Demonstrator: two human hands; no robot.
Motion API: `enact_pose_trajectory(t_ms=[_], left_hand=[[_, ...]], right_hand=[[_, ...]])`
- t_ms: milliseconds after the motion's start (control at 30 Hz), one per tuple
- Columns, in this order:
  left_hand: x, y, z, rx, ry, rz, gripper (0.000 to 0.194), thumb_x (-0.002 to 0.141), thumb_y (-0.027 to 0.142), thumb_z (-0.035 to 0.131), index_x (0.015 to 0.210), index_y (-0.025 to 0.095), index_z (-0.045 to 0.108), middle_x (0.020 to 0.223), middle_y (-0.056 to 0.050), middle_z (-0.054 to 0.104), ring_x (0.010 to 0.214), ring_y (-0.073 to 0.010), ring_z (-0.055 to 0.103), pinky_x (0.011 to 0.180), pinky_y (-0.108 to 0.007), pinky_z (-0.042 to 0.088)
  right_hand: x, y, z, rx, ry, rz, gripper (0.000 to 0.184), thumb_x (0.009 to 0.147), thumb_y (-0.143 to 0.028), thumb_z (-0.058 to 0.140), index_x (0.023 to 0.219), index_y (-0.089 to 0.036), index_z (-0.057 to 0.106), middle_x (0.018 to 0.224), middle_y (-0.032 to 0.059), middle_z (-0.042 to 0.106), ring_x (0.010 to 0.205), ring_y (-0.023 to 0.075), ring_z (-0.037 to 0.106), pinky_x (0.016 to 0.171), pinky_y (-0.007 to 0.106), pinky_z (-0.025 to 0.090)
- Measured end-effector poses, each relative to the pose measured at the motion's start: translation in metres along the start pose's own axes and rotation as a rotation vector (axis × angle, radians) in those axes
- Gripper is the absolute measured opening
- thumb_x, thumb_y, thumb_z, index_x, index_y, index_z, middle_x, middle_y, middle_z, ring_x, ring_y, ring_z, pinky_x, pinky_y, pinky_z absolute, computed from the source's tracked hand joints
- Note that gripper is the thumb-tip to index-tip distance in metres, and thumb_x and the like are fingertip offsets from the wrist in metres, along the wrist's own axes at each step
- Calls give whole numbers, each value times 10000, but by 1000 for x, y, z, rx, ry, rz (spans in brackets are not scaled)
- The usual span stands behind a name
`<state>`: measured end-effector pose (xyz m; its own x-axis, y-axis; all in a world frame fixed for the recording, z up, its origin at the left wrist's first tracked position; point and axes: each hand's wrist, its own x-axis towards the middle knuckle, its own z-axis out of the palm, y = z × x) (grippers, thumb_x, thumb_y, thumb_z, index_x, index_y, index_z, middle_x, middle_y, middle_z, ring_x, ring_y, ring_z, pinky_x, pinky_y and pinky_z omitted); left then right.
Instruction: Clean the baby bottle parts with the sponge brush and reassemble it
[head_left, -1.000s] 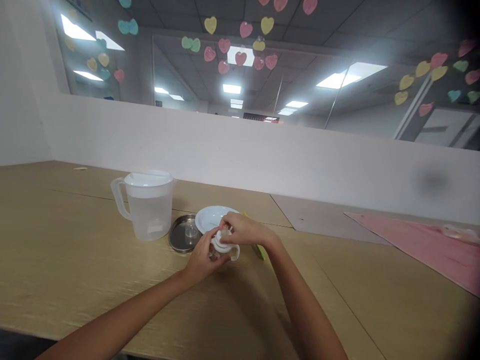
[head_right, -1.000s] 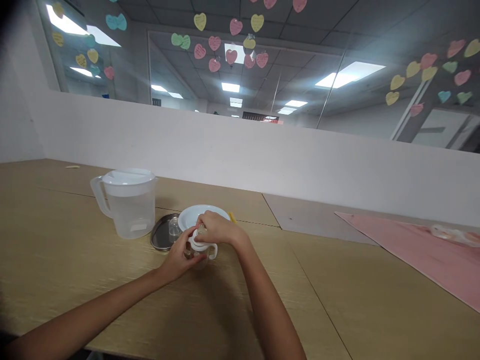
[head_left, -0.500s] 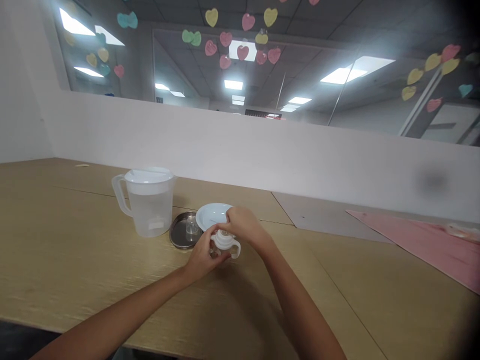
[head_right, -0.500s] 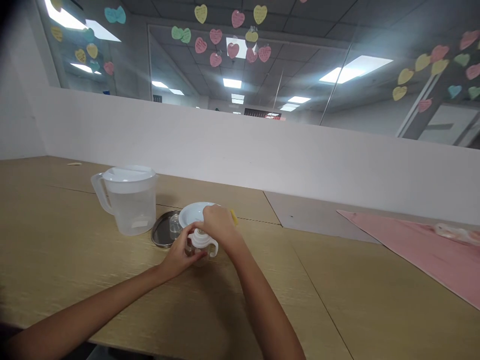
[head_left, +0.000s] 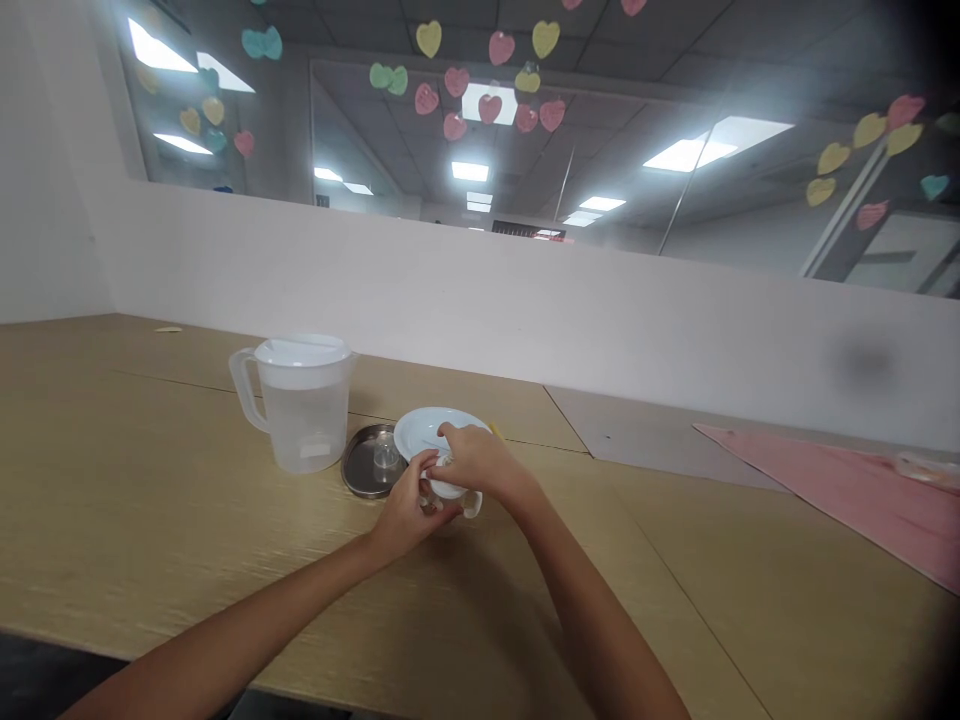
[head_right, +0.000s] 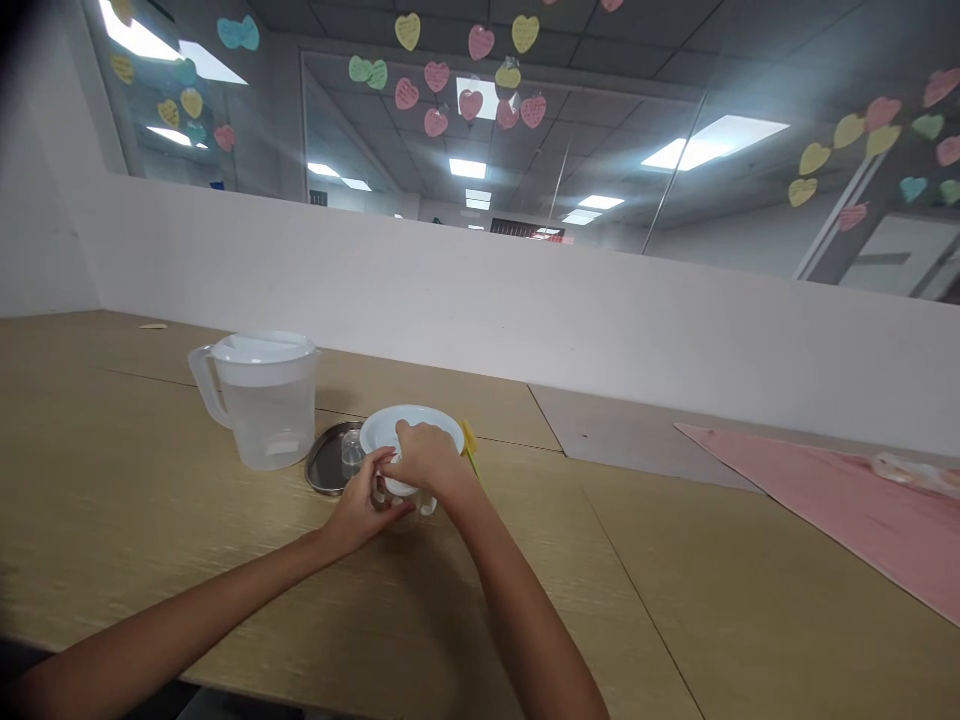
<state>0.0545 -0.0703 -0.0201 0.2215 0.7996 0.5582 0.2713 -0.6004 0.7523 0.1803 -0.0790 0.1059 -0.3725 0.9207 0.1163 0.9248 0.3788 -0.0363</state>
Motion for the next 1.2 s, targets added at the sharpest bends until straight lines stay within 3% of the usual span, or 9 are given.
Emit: enact_pose_trajectory(t_ms=[133,300,533,733,800,867,933,1067,1200], left_hand=[[1,0,-1,22,-32,-1,786,646,437,710,1275,210,297,975,-38,602,760,-141,569,701,-284,462],[3,2,-2,-46,-61,-25,811,624,431,732,1271,232,286,1075,-58,570,766,-141,591,709,-298,481],[3,0,6,-3,-17,-14,818,616,439,738,1278,232,305,983,-39,567,787,-163,577,716,-321,481],[9,-15,-19,322,-104,372,799,712,514,622,1350,164,293,1283,-167,457,1185,-309,428,997,-466,327],[16,-24,-35,359,-4,454,711,785,498,530,1356,149,291,1336,-167,408,1236,-302,375,1030,-458,287],[25,-35,-49,357,202,354,592,872,430,399,1372,143,263,1325,-155,419,1221,-263,395,1021,-432,304],[34,-47,-59,418,282,180,505,909,370,328,1363,153,297,1287,-138,461,1200,-245,417,1004,-422,322],[42,-67,-67,662,68,-24,384,865,322,427,1221,199,501,1259,-123,507,1182,-298,438,960,-469,337],[41,-71,-69,716,-58,-156,394,796,321,542,1163,182,518,1053,-121,625,1029,-309,551,873,-454,393]], right_hand=[[1,-3,2,-61,15,46,433,760,-459,515,1050,-140,558,893,116,646,795,234,596,582,265,354],[-5,4,-4,32,-76,-83,572,696,-413,615,1206,-192,480,1018,98,633,910,228,581,596,241,359],[-7,-16,-5,-152,-44,77,329,784,-314,543,1028,-93,546,895,151,643,838,249,603,576,267,356],[-7,-9,-7,-35,-45,60,448,749,-504,585,1021,-150,542,915,110,650,794,217,602,557,247,337],[-8,-6,-12,-5,-59,56,530,772,-591,524,1054,-143,544,923,120,652,802,229,602,569,255,341],[-11,-5,-18,17,-41,64,563,820,-612,442,1103,-134,541,953,133,651,827,237,602,594,263,348],[-13,-3,-23,52,-7,66,563,856,-601,385,1134,-136,537,979,135,650,846,232,600,619,265,353],[-14,4,-29,97,-12,53,534,878,-592,341,1054,-149,583,978,122,655,839,214,602,629,256,350],[-15,11,-31,105,-28,68,514,876,-580,363,1038,-154,602,965,114,661,820,208,608,626,253,353]])
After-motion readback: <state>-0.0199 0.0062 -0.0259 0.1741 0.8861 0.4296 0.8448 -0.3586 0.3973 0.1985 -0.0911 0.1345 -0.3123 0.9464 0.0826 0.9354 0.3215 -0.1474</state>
